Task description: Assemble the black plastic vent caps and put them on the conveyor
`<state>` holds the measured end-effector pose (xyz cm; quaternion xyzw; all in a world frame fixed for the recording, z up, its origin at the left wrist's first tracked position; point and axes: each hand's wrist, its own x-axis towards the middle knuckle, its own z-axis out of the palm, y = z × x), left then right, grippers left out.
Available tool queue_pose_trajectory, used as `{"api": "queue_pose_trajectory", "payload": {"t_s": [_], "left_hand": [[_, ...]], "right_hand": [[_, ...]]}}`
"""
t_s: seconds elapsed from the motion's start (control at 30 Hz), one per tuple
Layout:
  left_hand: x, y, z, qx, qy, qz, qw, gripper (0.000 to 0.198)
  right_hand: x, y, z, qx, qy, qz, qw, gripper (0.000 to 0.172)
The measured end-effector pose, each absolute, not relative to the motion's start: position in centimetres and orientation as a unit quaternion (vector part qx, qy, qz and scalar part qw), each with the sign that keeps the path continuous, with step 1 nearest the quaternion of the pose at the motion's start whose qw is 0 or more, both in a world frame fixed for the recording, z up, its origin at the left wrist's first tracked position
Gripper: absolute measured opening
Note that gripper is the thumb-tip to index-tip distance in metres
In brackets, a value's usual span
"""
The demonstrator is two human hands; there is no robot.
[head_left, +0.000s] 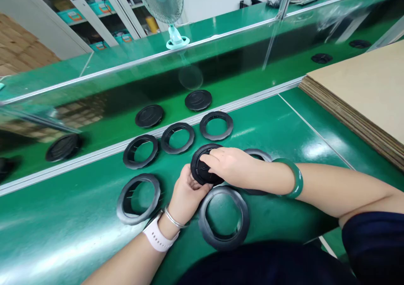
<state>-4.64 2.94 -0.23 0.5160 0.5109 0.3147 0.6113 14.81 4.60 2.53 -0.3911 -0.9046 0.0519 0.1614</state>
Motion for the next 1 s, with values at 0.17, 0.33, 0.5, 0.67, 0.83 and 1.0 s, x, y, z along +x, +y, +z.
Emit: {"api": "queue_pose_trajectory", "payload": {"t_s": [0.17,0.33,0.5,0.67,0.83,1.0], "left_hand": [[-4.5,2.9,-0.2,0.515,0.504,0.321,0.614,0.046],[-4.5,2.8,-0.4,0.531,0.502,0.317,0.605,0.046],[-4.7,2.9,-0.7,0.527,0.5,0.331,0.603,0.048],[-4.6,3.1,-0.8,0.483,0.501,0.38,0.609,0.057],[-4.7,2.9,-0.9,0.511,0.476,0.366,0.615,0.063],[-5.2,2.5,-0.9,0.56,0.456,0.335,0.605,0.081]], "right_hand": [[14.3,4.1,2.9,-0.415,-0.9,0.029,0.128,0.031],[14.2,4.1,2.8,-0.408,-0.907,0.019,0.107,0.036],[14.6,4.6,2.8,-0.371,-0.91,0.015,0.184,0.029],[15.8,5.9,3.1,-0.444,-0.82,0.062,0.357,0.028],[15.8,6.8,2.4,-0.528,-0.732,0.297,0.311,0.013],[15.1,6.5,2.0,-0.527,-0.718,0.323,0.32,0.01]]}}
